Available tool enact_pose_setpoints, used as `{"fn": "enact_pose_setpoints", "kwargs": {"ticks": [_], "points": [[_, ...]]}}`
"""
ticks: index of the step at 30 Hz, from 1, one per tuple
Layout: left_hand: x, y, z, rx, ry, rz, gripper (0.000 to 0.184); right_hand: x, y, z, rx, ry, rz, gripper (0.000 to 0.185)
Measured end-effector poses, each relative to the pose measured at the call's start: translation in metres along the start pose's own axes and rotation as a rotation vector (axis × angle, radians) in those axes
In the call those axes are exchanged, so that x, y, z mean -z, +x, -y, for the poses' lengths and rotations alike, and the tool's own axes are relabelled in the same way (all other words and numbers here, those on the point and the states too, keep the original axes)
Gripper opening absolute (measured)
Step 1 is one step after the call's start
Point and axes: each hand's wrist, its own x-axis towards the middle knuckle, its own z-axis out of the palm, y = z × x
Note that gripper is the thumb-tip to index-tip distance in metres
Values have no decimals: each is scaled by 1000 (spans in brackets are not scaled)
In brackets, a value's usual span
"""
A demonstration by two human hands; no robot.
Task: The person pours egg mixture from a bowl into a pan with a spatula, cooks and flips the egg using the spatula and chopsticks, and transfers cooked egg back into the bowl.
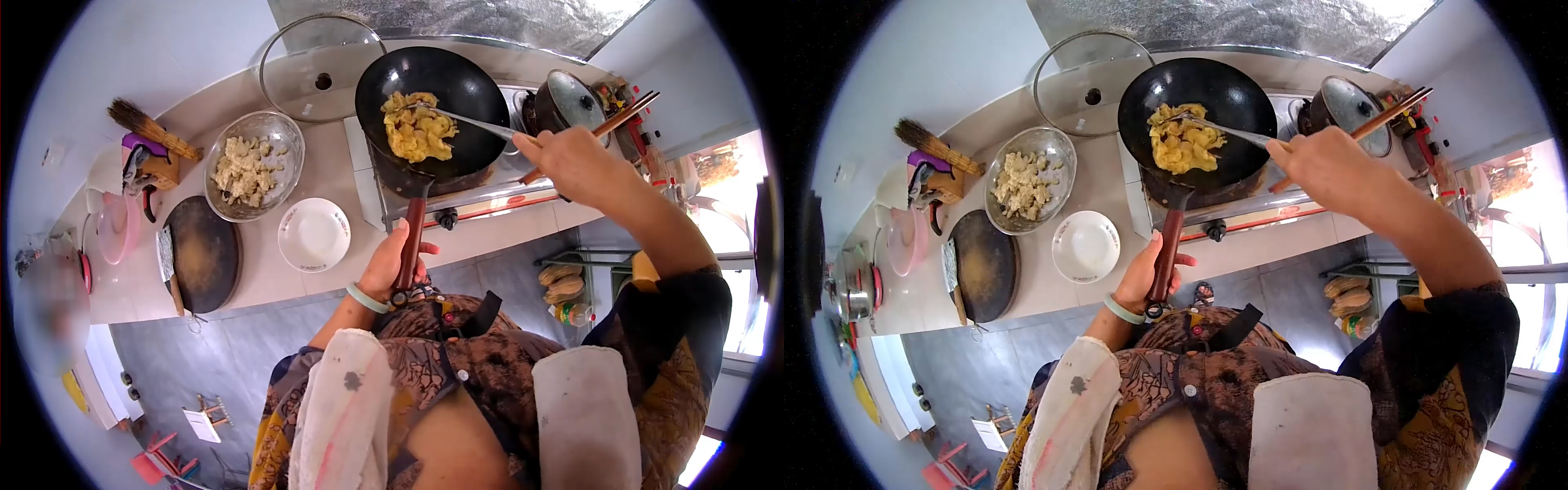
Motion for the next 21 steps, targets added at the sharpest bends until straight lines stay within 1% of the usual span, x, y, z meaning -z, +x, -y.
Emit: {"fn": "enact_pose_setpoints", "kwargs": {"ticks": [1, 2, 5, 6, 9, 10, 13, 14, 17, 18, 21], "points": [[0, 0, 1, 2, 5, -12, 56, -1, 2, -1, -1, -13, 17, 52], [0, 0, 2, 6, 9, -23, 56, -4, 1, -6, 1, -23, -13, 56], [-2, 1, -2, 19, 26, -27, 55, 3, -7, -23, -40, 0, -20, 55], [-2, -1, -3, 24, 27, -31, 55, 6, -12, -27, -61, -2, -78, 51], [-3, -4, -3, 33, -12, -54, 55, 14, -19, -25, -131, -23, -119, 46], [-3, -5, -3, 29, -9, -52, 55, 13, -17, -25, -86, 6, -132, 44], [-2, -4, -6, 19, -4, -43, 56, 3, -2, -1, 7, -66, -62, 43], [-1, -3, -5, 23, -16, -44, 56, 3, 2, -2, 6, -36, -91, 43], [0, -2, -3, 17, -17, -5, 57, 8, 2, -12, -16, -55, -70, 44], [0, -2, -3, 9, -18, 8, 58, 6, -1, -21, 3, -22, -104, 47], [1, -4, -1, 11, -66, -10, 58, 33, -23, -27, -94, 23, -70, 49]]}}
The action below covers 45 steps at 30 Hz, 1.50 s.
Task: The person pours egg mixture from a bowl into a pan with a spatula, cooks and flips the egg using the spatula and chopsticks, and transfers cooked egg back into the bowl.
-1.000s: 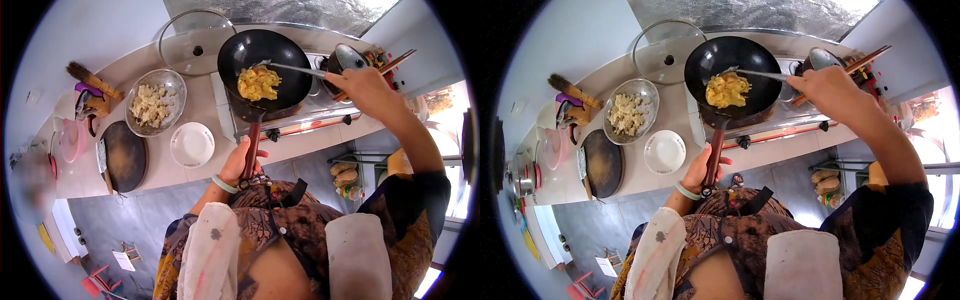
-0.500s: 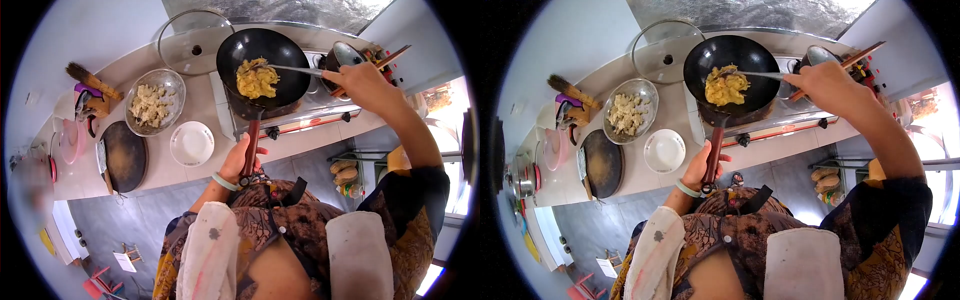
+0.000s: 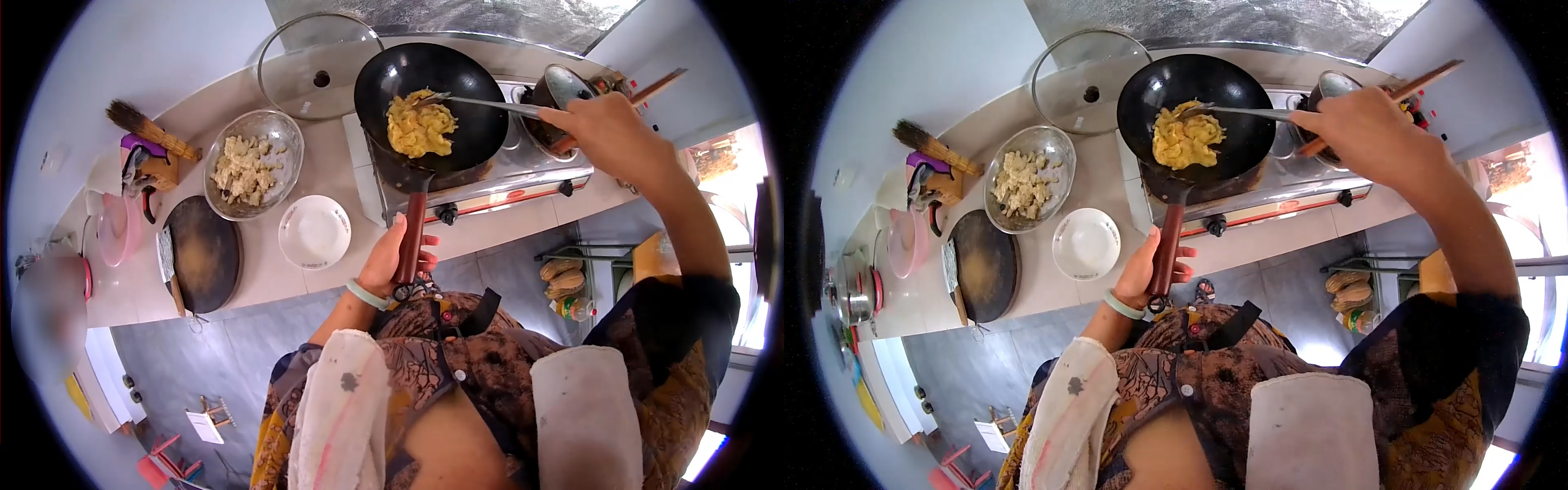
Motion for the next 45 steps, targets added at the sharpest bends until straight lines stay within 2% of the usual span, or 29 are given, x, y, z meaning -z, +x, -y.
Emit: {"fn": "enact_pose_setpoints", "kwargs": {"ticks": [1, 4, 8, 13, 16, 19, 22, 23, 27, 30, 34, 35, 39, 43, 45], "points": [[1, 0, 0, -5, -5, 0, 58, 1, -3, -1, -39, -40, 67, 46], [3, 1, 2, -11, -15, 18, 58, -14, -2, 6, 119, 26, 30, 47], [4, 1, 1, -28, -25, 32, 57, -21, 14, 20, 80, -21, 111, 50], [5, -3, 1, -51, -64, 27, 58, 0, -4, 0, -16, -17, 40, 47], [6, -4, 2, -41, -54, 21, 58, 4, -4, 9, 76, -58, 129, 50], [3, -4, 0, -28, -13, 23, 58, -6, 11, 30, 61, -32, 163, 50], [4, -5, -1, -36, -16, 27, 58, -23, 9, 18, 65, -5, -54, 44], [4, -6, -1, -42, -24, 26, 58, -20, 5, 9, 45, 32, -47, 39], [3, -10, -1, -50, -27, 24, 59, 20, -13, 6, -98, 157, 215, 34], [2, -8, 1, -45, -4, 15, 60, -1, -19, 24, 90, 83, 62, 32], [1, -8, -1, -49, 23, 31, 59, -21, 0, 36, 46, 34, 42, 41], [2, -8, -1, -62, 18, 34, 59, -20, 1, 29, 8, 16, 48, 29], [10, -12, 2, -79, -64, 4, 58, -2, -15, -3, -205, 465, -14, 27], [26, -18, 10, -85, -103, -57, 59, -33, -31, -39, -313, 680, -108, 31], [32, -27, 10, -56, -141, -134, 59, -36, -26, -55, -494, 890, 181, 30]]}}
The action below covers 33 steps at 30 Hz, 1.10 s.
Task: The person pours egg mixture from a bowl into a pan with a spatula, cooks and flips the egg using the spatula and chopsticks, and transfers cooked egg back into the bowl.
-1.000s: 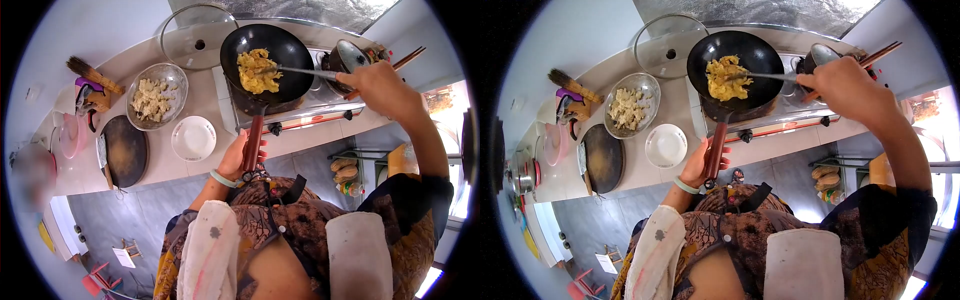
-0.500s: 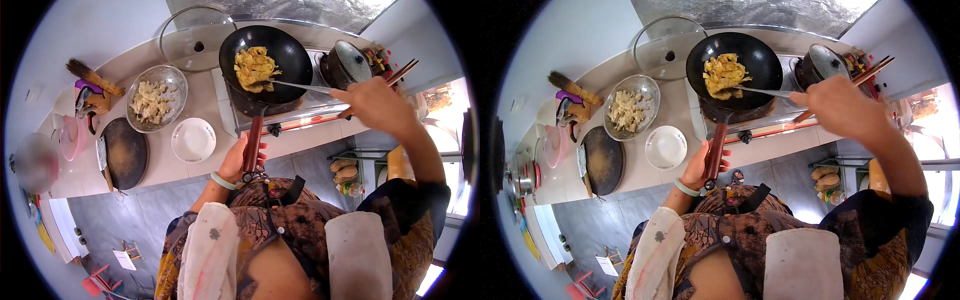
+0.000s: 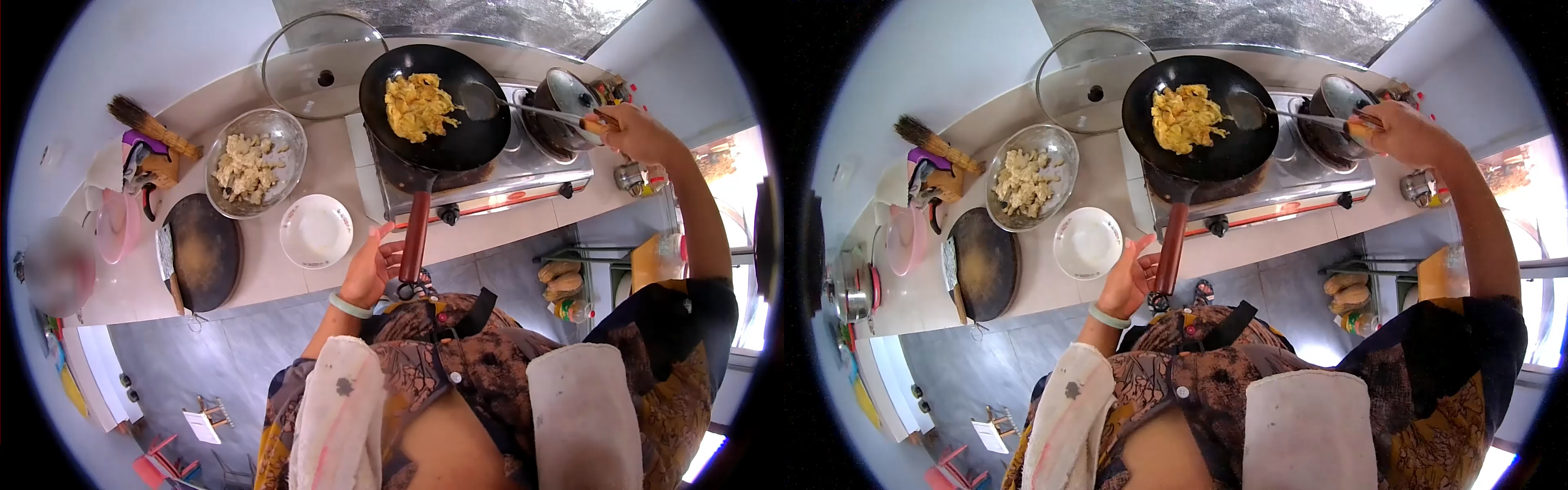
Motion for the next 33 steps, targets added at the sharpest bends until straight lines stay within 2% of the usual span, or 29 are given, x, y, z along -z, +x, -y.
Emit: {"fn": "enact_pose_setpoints", "kwargs": {"ticks": [1, 4, 7, 10, 14, 21, 25, 28, 31, 33], "points": [[4, -3, 0, -7, 2, -7, 59, 4, 4, 0, -138, 82, 112, 30], [18, -10, 2, -16, 6, -42, 61, -19, 33, -26, -223, 311, 221, 30], [31, -18, 8, -20, -44, -133, 59, -60, 64, -30, -128, 539, 313, 41], [34, -27, 8, 0, -10, -202, 63, -106, 81, -37, -100, 841, 215, 39], [38, -30, 11, -4, 15, -255, 61, -133, 71, -45, -66, 937, 139, 45], [41, -19, 14, -10, -13, -270, 56, -131, 28, -50, -23, 870, 8, 45], [42, -13, 16, -2, -33, -266, 53, -126, 5, -52, 72, 652, -84, 45], [47, -9, 21, -6, -27, -256, 53, -121, -19, -41, 421, 138, -293, 52], [49, -8, 23, -1, -18, -253, 54, -99, -44, -8, 334, -241, -225, 55], [51, -8, 27, -4, -25, -252, 54, -98, -40, -25, 336, -36, -267, 49]]}}
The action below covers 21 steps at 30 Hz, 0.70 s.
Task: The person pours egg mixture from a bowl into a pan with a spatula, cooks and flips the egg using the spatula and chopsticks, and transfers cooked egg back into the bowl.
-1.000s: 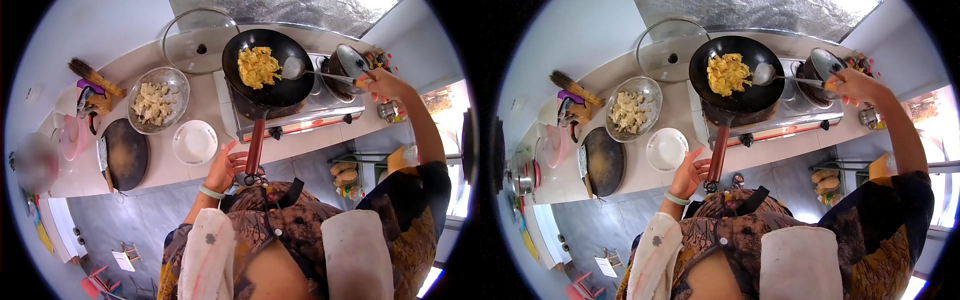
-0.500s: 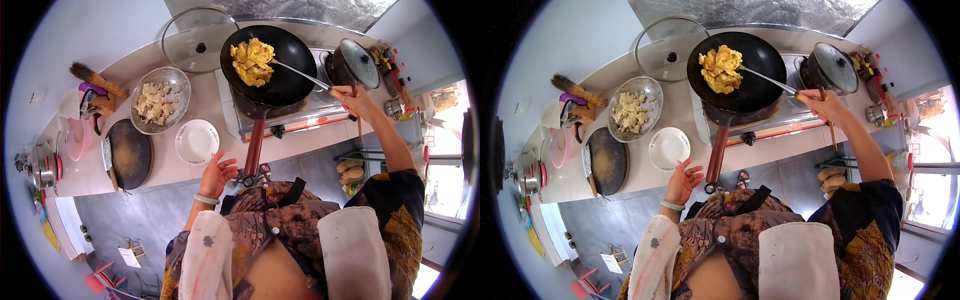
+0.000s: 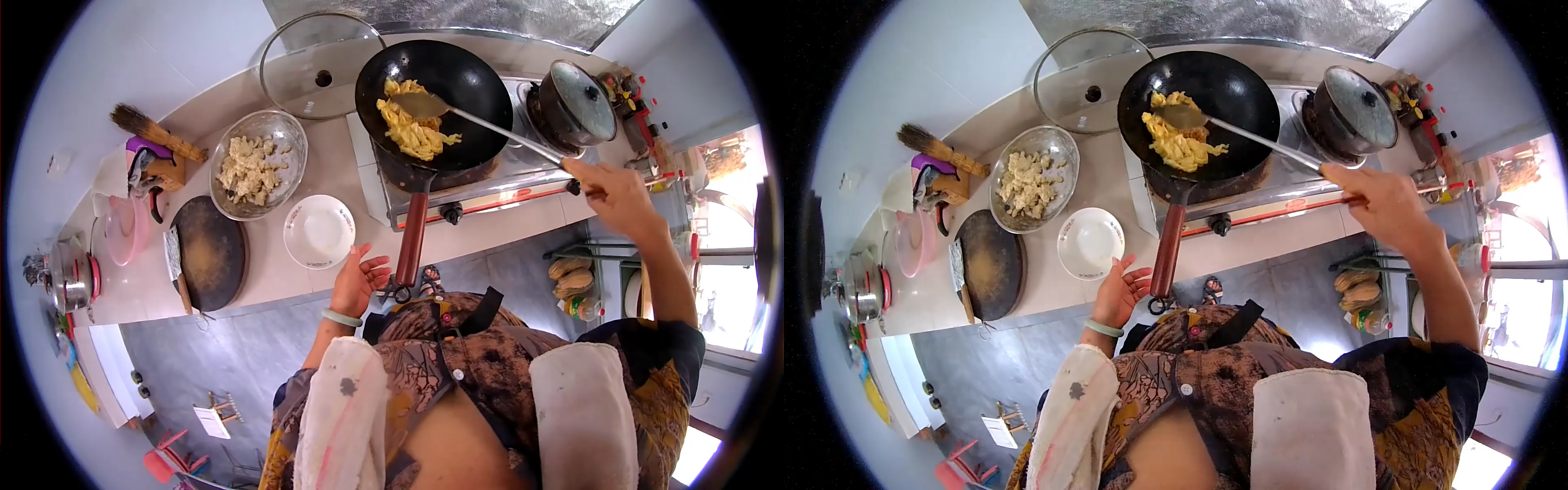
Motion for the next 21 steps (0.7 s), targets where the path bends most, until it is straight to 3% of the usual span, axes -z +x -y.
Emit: {"fn": "enact_pose_setpoints", "kwargs": {"ticks": [4, 8, 12, 13, 19, 21], "points": [[3, -2, 5, 5, -6, -17, 54, 16, 13, -19, -252, 255, 15, 40], [9, -7, 10, -2, -14, -72, 53, 42, 42, -28, -490, 362, 268, 34], [16, -15, 17, -5, -17, -136, 51, 37, 66, -39, -607, 473, 446, 31], [19, -15, 20, -8, -20, -154, 51, 26, 70, -52, -553, 611, 544, 36], [25, -23, 27, -5, -62, -201, 53, -86, 67, -62, -506, 1306, 372, 41], [26, -24, 26, -17, -36, -220, 51, -100, 61, -47, -559, 1392, 273, 43]]}}
